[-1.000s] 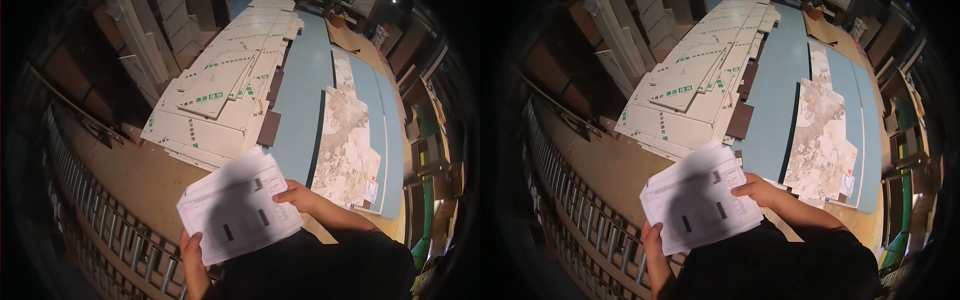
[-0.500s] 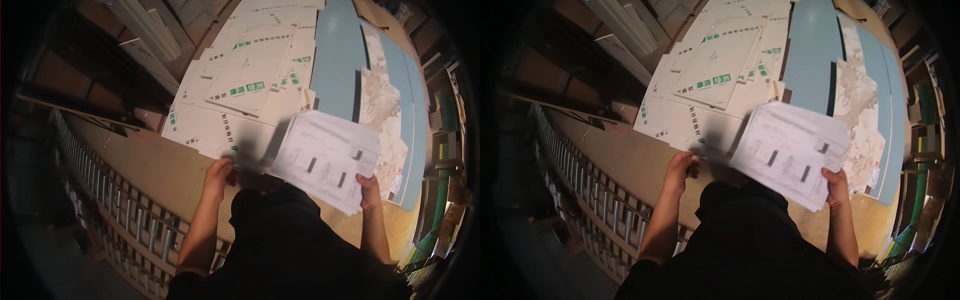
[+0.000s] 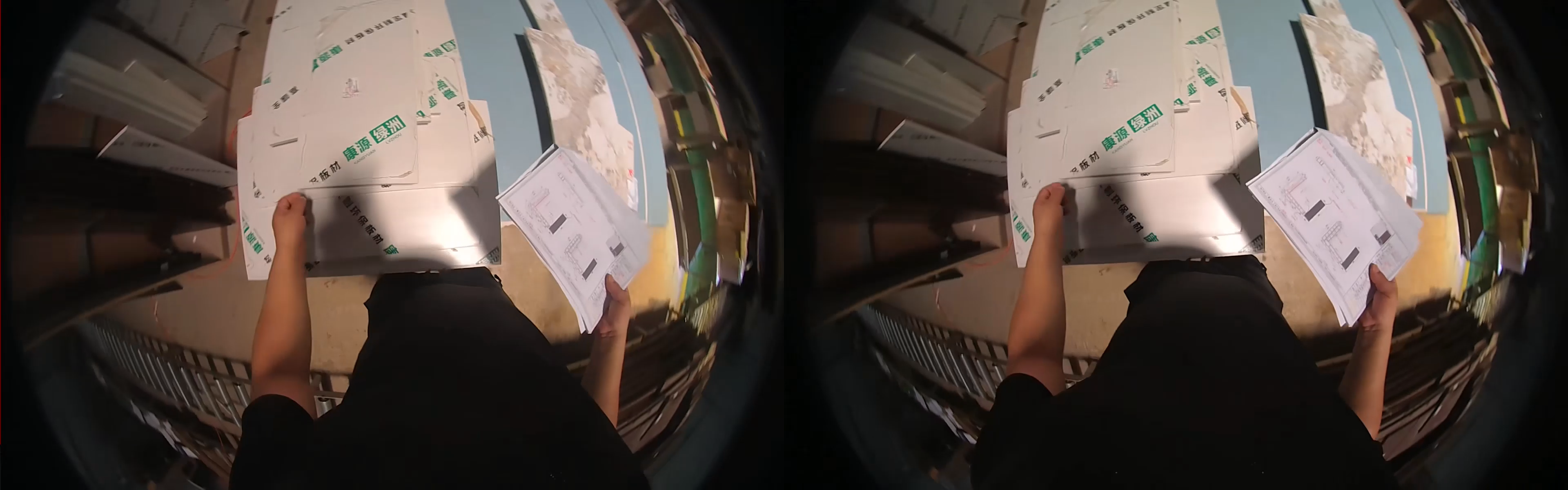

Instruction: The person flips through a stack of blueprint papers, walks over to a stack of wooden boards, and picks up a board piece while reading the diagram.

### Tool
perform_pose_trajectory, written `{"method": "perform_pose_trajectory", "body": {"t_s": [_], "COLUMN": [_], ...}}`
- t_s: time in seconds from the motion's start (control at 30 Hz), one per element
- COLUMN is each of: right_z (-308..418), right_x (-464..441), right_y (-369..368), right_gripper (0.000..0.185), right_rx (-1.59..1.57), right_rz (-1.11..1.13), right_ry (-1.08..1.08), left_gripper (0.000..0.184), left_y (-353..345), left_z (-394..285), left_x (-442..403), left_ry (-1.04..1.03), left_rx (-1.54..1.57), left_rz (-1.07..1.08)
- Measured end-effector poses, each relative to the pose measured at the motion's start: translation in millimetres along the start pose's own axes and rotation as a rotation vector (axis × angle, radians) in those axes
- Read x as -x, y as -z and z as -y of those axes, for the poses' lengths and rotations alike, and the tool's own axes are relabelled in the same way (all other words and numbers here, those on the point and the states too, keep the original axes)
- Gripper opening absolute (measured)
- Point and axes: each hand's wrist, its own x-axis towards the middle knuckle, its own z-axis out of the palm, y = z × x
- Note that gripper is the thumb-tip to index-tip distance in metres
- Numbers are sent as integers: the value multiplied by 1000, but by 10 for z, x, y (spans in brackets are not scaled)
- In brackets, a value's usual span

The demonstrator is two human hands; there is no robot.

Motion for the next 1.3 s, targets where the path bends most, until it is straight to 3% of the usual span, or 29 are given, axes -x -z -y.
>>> {"method": "perform_pose_trajectory", "body": {"t_s": [0.1, 0.17, 0.2, 0.23, 0.33, 0.6, 0.8, 1.0, 1.3], "right_z": [-64, 192, 215, 167, 76, -5, 69, 120, 136], "right_x": [318, 355, 437, 513, 657, 761, 790, 838, 819], "right_y": [-217, -381, -561, -685, -723, -994, -1127, -1113, -1193], "right_gripper": [63, 62, 60, 60, 61, 62, 62, 64, 68], "right_rx": [47, 127, 112, 97, 110, 110, 140, 151, 135], "right_rz": [-149, -247, -180, -166, -215, -278, -259, -275, -275], "right_ry": [16, -19, -14, -6, -23, 48, 83, 86, 93], "left_gripper": [32, 33, 34, 34, 32, 46, 37, 28, 35], "left_y": [-47, -172, -177, -167, -241, -198, -221, -187, -587], "left_z": [-76, -159, -162, -135, -136, -228, -214, 11, -246], "left_x": [-419, -526, -644, -768, -780, -665, -287, -174, -554], "left_ry": [-57, 62, 86, 11, 158, 289, 388, 517, 363], "left_rx": [-143, -52, -11, -170, 160, 108, 37, 73, 304], "left_rz": [-36, 57, 95, 179, 191, 190, 397, 466, 428]}}
